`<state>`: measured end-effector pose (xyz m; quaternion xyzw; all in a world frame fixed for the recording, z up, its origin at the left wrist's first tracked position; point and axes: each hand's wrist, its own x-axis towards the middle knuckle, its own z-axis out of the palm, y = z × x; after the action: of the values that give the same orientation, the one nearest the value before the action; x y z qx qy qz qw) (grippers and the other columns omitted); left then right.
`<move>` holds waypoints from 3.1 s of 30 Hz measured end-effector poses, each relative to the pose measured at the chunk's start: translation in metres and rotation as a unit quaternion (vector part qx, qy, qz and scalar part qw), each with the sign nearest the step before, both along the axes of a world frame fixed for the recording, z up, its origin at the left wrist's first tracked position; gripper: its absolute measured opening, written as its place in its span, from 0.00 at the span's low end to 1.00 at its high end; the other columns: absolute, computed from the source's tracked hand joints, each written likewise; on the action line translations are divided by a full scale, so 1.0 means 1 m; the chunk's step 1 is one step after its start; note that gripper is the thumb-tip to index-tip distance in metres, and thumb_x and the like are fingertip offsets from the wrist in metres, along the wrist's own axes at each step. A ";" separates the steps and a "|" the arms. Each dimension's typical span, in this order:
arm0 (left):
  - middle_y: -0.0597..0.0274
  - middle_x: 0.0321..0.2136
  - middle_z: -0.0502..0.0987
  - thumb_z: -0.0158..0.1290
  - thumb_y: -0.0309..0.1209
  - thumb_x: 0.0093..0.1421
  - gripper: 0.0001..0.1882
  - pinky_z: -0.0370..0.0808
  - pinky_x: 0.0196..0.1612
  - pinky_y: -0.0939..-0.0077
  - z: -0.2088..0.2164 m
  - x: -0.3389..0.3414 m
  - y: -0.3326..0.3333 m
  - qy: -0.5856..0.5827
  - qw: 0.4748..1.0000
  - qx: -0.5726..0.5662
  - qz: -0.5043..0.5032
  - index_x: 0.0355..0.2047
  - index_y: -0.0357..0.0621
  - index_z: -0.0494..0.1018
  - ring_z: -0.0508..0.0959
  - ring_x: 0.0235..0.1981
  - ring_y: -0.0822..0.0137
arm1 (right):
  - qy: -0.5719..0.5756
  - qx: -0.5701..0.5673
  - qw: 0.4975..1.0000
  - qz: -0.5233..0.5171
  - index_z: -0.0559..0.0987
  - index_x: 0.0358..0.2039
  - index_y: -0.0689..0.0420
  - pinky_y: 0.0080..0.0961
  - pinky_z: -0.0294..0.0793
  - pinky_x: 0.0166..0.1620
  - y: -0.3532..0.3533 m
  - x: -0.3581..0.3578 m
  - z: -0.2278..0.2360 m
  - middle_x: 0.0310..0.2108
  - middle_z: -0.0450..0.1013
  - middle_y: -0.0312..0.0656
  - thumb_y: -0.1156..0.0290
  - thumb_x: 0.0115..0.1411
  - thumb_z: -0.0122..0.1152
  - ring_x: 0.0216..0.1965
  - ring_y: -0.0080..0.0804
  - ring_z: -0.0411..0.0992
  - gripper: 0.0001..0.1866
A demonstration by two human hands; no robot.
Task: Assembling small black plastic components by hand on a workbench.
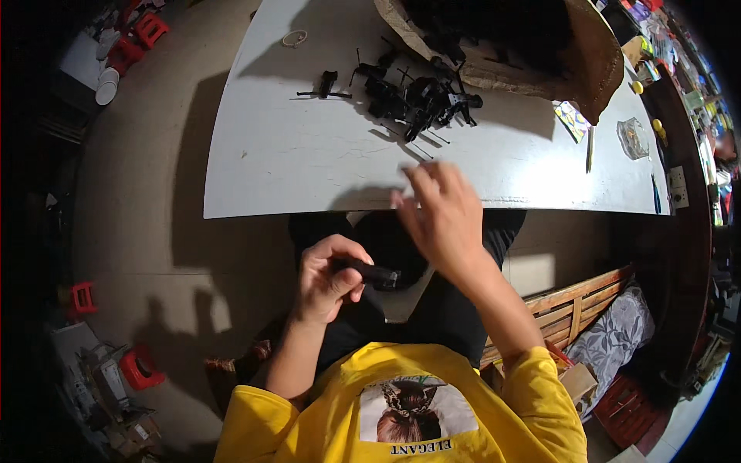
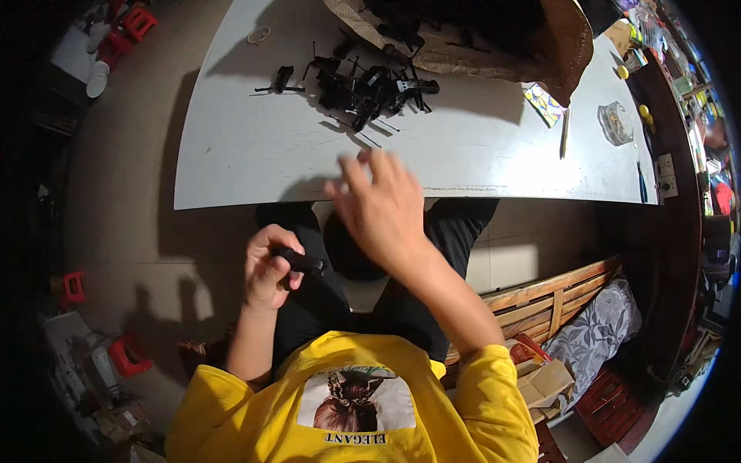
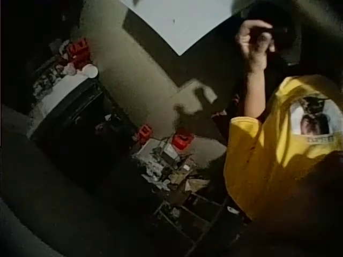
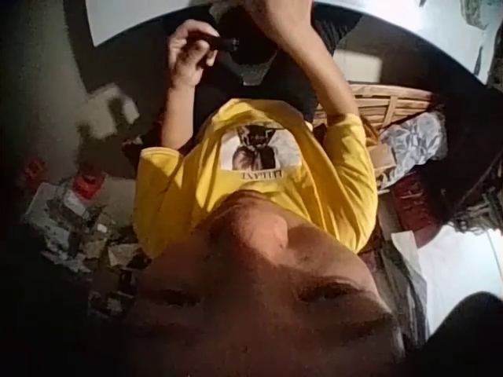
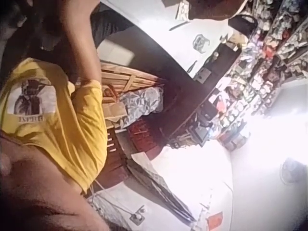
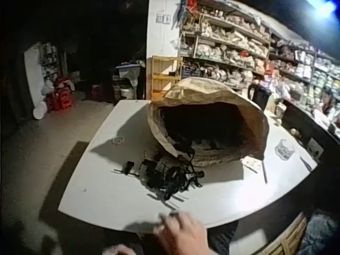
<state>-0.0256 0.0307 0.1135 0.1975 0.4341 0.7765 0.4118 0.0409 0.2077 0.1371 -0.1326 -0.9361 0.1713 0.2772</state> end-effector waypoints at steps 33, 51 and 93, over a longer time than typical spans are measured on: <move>0.59 0.28 0.75 0.63 0.24 0.40 0.13 0.72 0.30 0.79 0.024 0.007 0.027 0.491 0.867 -0.058 0.063 0.30 0.38 0.78 0.75 0.28 0.67 | 0.077 -0.767 0.622 0.137 0.69 0.28 0.59 0.18 0.64 0.40 -0.031 0.056 -0.003 0.31 0.67 0.36 0.76 0.52 0.59 0.36 0.21 0.65 0.07; 0.60 0.18 0.75 0.64 0.28 0.42 0.14 0.71 0.22 0.80 0.029 0.010 0.022 0.474 0.880 0.009 0.043 0.30 0.38 0.74 0.76 0.17 0.66 | 0.093 -0.839 0.495 0.203 0.66 0.32 0.60 0.14 0.65 0.26 -0.044 0.063 0.000 0.27 0.65 0.37 0.43 0.54 0.51 0.22 0.21 0.66 0.28; 0.63 0.17 0.64 0.39 0.37 0.64 0.16 0.62 0.19 0.85 -0.008 0.014 0.013 0.089 0.994 -0.057 -0.034 0.23 0.41 0.62 0.63 0.16 0.76 | 0.188 -0.492 0.850 0.010 0.69 0.34 0.57 0.21 0.61 0.31 0.054 -0.015 -0.028 0.26 0.66 0.35 0.70 0.60 0.49 0.26 0.28 0.65 0.05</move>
<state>-0.0119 0.0442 0.1054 0.2565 0.5052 0.7158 0.4083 0.0261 0.2612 0.1094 -0.2073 -0.6607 0.6336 0.3450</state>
